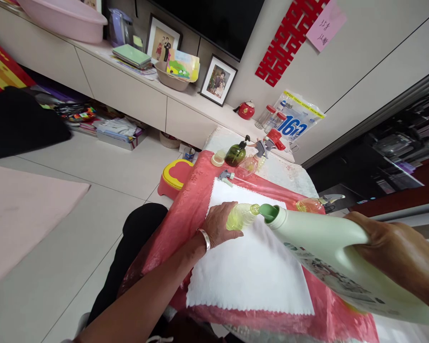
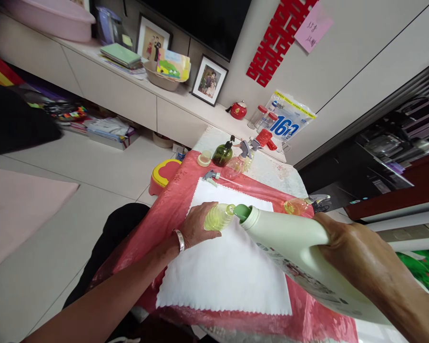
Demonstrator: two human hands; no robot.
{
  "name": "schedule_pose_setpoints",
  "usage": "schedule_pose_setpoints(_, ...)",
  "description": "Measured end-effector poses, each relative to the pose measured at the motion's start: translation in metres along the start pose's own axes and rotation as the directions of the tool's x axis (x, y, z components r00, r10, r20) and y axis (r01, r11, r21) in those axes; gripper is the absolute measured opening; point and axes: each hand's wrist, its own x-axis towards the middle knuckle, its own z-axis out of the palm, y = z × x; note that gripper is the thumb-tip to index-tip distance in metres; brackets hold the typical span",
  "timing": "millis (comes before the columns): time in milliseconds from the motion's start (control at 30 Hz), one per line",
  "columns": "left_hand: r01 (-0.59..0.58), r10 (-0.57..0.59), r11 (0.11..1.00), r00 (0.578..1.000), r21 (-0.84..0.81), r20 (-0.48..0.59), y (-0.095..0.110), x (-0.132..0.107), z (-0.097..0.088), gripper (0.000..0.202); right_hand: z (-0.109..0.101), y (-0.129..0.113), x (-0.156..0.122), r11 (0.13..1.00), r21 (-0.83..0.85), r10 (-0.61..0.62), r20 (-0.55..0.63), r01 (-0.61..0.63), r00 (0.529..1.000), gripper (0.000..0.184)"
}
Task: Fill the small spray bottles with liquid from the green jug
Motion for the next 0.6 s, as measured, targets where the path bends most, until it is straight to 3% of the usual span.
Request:
schedule_pose_setpoints(133,0.002,-0.002,1.000,1.000,-0.002,0.003,0.0004,0.0001,0.0000,0.092,-0.0014,-0.0001,0.0006,0.999,0.043,0.028,0.090,-0.032,0.996,0.037)
schedule_pose_setpoints(600,-0.002,0.002,1.000,1.000,0.001,0.005,0.0010,0.0009,-0.0009,0.091,-0.0020,-0.0006,-0.0010,0.998,0.024,0.058,0.117,-0.061,0.991,0.039)
